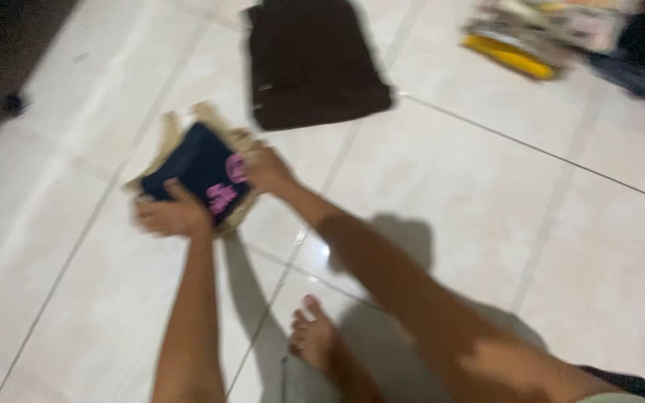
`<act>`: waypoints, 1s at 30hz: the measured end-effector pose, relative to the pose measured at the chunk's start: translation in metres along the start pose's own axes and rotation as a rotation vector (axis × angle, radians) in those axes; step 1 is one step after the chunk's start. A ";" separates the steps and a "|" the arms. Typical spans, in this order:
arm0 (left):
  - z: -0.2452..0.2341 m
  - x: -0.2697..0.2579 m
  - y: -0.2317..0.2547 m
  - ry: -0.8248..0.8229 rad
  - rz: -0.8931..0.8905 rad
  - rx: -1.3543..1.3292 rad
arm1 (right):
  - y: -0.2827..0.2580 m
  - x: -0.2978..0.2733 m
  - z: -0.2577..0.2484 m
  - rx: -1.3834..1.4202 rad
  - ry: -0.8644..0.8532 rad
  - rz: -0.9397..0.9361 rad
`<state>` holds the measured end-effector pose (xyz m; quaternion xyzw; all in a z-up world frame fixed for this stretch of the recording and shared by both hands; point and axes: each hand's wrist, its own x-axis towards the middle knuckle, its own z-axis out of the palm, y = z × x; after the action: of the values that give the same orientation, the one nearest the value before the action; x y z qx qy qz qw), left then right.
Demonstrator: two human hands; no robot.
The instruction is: The person folds several pieces of clothing on a tiled floor, including a navy blue t-shirt, a maroon long-sleeved top, a grey sleeveless top, a white t-shirt, and multiple pairs of shorts. Each item is smoothed and folded by hand, then stacked into a neat pile.
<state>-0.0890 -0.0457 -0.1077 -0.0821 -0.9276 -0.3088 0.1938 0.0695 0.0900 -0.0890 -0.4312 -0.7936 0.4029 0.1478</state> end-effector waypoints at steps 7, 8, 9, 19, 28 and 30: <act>-0.054 -0.071 0.153 -0.749 0.464 -0.387 | -0.018 -0.024 -0.096 -0.139 -0.120 0.266; -0.054 -0.092 0.179 -0.720 0.682 -0.414 | -0.006 -0.030 -0.116 -0.121 -0.111 0.245; -0.055 -0.113 0.203 -0.683 0.895 -0.437 | 0.012 -0.036 -0.141 -0.041 -0.096 0.213; -0.127 -0.366 0.361 -1.024 1.088 -0.707 | 0.219 -0.209 -0.368 0.488 0.376 0.316; -0.161 -0.551 0.438 -0.920 1.621 -0.736 | 0.292 -0.353 -0.486 -0.356 0.569 0.688; -0.178 -0.601 0.450 -0.886 1.743 -0.707 | 0.314 -0.394 -0.509 -0.418 0.619 0.764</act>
<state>0.6361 0.1848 0.0196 -0.8822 -0.3913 -0.2583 -0.0435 0.7737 0.1296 0.0366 -0.8084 -0.5627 0.1154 0.1285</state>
